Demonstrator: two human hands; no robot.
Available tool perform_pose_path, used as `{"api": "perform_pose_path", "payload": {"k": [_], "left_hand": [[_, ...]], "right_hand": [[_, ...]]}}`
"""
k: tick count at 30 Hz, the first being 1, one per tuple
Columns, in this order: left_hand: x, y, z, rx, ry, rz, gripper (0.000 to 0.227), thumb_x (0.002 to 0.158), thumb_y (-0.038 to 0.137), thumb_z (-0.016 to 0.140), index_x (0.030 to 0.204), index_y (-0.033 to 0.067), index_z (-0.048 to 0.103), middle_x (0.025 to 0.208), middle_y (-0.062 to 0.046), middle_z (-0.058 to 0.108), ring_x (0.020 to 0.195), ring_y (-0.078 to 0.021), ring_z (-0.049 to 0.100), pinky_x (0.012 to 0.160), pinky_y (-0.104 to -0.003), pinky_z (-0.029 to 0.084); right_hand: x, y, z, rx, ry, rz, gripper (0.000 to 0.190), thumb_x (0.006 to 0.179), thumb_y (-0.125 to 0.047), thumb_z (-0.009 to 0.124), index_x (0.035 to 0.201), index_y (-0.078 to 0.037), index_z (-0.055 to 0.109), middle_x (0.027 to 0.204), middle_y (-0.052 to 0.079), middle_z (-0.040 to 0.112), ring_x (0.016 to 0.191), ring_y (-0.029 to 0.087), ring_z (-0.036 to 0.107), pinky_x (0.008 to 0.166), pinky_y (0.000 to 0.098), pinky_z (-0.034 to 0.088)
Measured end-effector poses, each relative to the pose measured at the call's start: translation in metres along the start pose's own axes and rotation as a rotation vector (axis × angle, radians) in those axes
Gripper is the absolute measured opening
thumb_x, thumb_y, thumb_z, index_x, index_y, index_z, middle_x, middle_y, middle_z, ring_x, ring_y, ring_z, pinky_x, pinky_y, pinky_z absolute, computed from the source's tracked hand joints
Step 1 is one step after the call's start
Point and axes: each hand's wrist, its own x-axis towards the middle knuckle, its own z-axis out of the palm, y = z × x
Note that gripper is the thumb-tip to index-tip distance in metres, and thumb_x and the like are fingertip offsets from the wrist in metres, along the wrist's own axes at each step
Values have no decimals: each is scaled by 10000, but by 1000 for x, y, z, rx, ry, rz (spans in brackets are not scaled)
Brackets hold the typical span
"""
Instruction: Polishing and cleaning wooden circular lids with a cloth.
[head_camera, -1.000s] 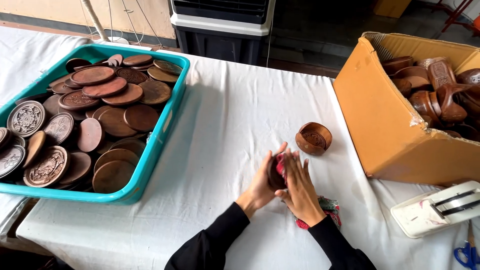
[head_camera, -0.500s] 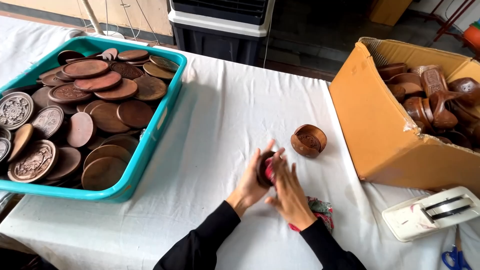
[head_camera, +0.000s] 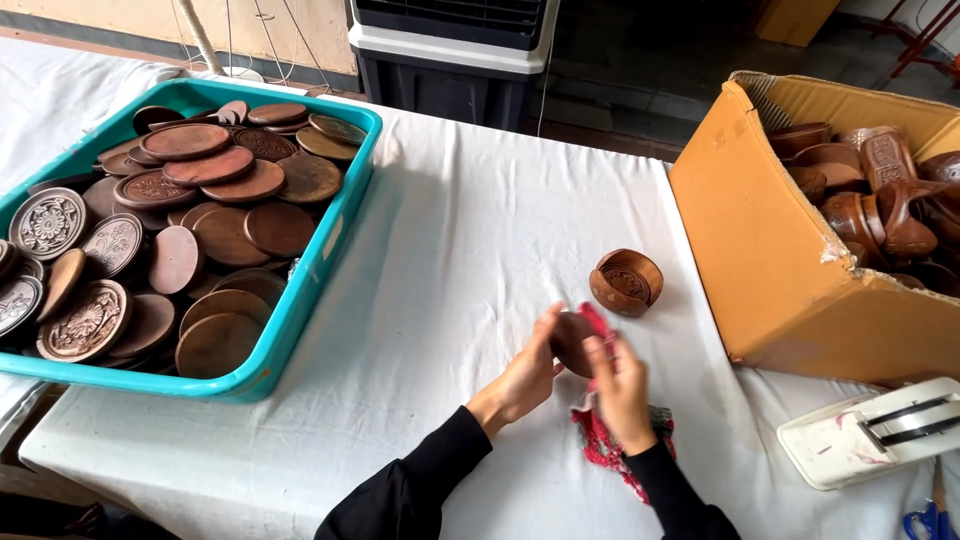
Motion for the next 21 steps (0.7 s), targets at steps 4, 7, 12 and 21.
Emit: {"api": "perform_pose_path", "payload": {"k": [4, 7, 12, 21], "left_hand": [[4, -4, -2, 42, -73, 48, 709, 1002, 508, 543, 1603, 216, 308, 1649, -106, 298, 1525, -264, 251, 1262, -500, 234], [-5, 7, 6, -25, -58, -22, 640, 976, 413, 598, 1559, 213, 429, 1560, -78, 451, 1460, -264, 388, 1213, -484, 310], [4, -19, -14, -205, -84, -182, 643, 1013, 407, 545, 1588, 156, 404, 1546, -140, 483, 1407, -301, 504, 1126, -543, 459], [-13, 8, 23, -334, -44, -149, 618, 1006, 579, 356, 1596, 407, 295, 1629, -1, 375, 1450, -246, 421, 1170, -561, 376]], "right_hand": [[5, -28, -18, 342, 27, -249, 427, 1014, -360, 622, 1225, 8, 671, 1062, 52, 740, 912, 72, 704, 821, 246, 587], [5, -17, -14, 471, -24, -135, 399, 947, -323, 685, 1211, -23, 692, 1015, 7, 757, 871, 42, 713, 778, 202, 588], [1, -18, -9, -129, 82, -215, 190, 903, -150, 834, 989, 8, 773, 791, 94, 744, 644, 153, 624, 578, 279, 510], [-11, -30, 2, -488, 96, -762, 394, 987, -187, 642, 1377, -133, 658, 1444, 77, 672, 1378, 246, 621, 1134, 375, 538]]}}
